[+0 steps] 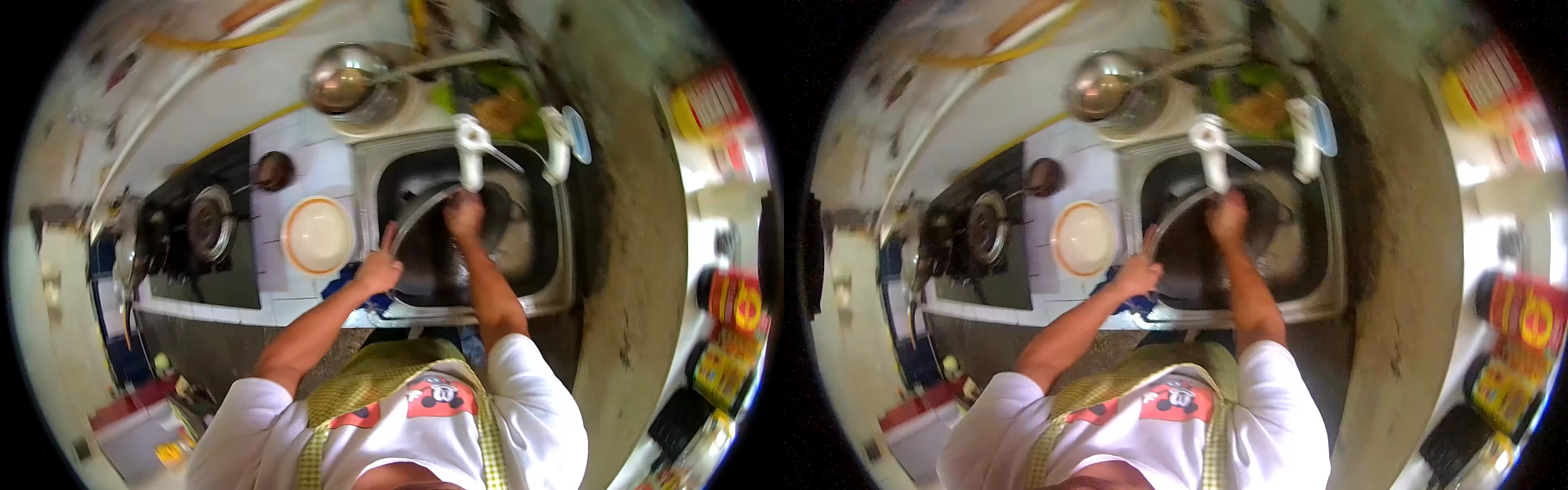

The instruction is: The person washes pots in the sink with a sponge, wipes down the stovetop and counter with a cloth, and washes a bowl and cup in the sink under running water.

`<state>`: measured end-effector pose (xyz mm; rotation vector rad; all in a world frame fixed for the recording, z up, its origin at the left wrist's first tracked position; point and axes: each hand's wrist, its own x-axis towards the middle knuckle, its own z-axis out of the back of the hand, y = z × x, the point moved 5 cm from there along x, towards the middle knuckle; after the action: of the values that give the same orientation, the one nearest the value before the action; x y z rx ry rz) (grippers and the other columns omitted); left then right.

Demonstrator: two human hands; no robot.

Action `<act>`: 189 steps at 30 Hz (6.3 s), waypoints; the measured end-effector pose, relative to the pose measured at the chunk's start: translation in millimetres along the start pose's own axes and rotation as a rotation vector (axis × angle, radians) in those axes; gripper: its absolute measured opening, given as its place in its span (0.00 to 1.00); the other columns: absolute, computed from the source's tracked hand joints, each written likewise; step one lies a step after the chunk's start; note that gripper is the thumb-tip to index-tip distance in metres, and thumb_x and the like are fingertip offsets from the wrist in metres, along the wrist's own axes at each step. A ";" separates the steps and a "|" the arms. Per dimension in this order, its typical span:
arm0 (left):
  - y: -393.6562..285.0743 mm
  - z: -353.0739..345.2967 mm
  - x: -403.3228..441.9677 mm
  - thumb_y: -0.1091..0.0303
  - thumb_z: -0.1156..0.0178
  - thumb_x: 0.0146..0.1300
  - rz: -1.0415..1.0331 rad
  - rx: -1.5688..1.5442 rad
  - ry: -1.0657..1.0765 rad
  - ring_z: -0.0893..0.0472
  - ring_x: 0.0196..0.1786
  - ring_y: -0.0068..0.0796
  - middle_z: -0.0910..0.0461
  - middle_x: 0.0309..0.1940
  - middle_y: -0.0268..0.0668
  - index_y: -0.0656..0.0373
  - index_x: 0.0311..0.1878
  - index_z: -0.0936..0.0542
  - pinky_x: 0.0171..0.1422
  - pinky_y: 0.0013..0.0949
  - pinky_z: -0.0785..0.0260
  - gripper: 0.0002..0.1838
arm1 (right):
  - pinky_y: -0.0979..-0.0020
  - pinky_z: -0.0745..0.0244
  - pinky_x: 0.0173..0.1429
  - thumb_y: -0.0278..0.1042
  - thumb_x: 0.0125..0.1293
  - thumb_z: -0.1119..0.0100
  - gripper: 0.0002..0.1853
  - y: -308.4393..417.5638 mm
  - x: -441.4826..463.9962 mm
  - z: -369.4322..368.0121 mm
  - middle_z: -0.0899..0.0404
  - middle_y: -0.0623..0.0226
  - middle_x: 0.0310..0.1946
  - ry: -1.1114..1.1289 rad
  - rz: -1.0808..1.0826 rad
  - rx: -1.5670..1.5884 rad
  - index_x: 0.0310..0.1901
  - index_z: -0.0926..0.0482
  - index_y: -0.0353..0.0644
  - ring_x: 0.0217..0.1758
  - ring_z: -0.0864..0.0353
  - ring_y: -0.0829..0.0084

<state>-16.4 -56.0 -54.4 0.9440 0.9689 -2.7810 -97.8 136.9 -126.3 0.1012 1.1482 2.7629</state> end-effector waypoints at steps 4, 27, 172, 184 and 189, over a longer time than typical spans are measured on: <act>-8.7 -1.3 -1.1 0.69 0.52 0.49 -0.019 -0.029 -0.010 0.24 0.30 0.57 0.25 0.26 0.61 0.51 0.67 0.62 0.42 0.52 0.32 0.43 | 0.56 0.32 0.47 0.30 0.58 0.51 0.14 -64.0 -39.5 -8.4 0.30 0.52 0.42 0.195 -0.180 -0.211 0.46 0.34 0.40 0.44 0.28 0.50; 35.5 6.1 -88.4 0.64 0.38 0.46 -0.289 0.472 -0.382 0.33 0.52 0.48 0.33 0.49 0.45 0.55 0.45 0.28 0.53 0.43 0.38 0.20 | 0.76 0.31 0.27 0.24 0.51 0.49 0.17 -218.6 -48.9 -81.5 0.27 0.73 0.20 0.786 -0.313 1.068 0.45 0.26 0.43 0.27 0.24 0.75; -150.7 -13.5 -32.8 0.59 0.30 0.31 -0.164 -0.531 0.048 0.22 0.39 0.41 0.23 0.35 0.48 0.66 0.46 0.30 0.41 0.36 0.30 0.36 | 0.70 0.33 0.53 0.34 0.59 0.49 0.22 73.0 -46.7 144.9 0.27 0.59 0.48 0.405 -0.224 1.000 0.53 0.32 0.32 0.51 0.29 0.67; -224.2 -18.4 -90.6 0.48 0.41 0.51 -0.310 -2.039 1.278 0.27 0.51 0.48 0.28 0.48 0.51 0.67 0.53 0.34 0.49 0.42 0.29 0.34 | 0.72 0.34 0.42 0.40 0.62 0.49 0.08 154.4 -54.0 197.0 0.33 0.77 0.26 0.420 0.088 2.378 0.38 0.28 0.47 0.32 0.33 0.77; -242.1 4.3 -93.8 0.72 0.43 0.51 -0.282 -1.895 1.141 0.31 0.30 0.25 0.30 0.35 0.38 0.62 0.43 0.31 0.25 0.20 0.40 0.15 | 0.68 0.32 0.39 0.36 0.65 0.54 0.18 138.2 -45.0 225.0 0.36 0.73 0.24 0.351 0.373 2.139 0.57 0.35 0.51 0.32 0.36 0.75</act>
<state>0.6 122.0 133.8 1.5512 2.7363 -0.0605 -42.0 190.7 130.1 0.0230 3.5030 0.3660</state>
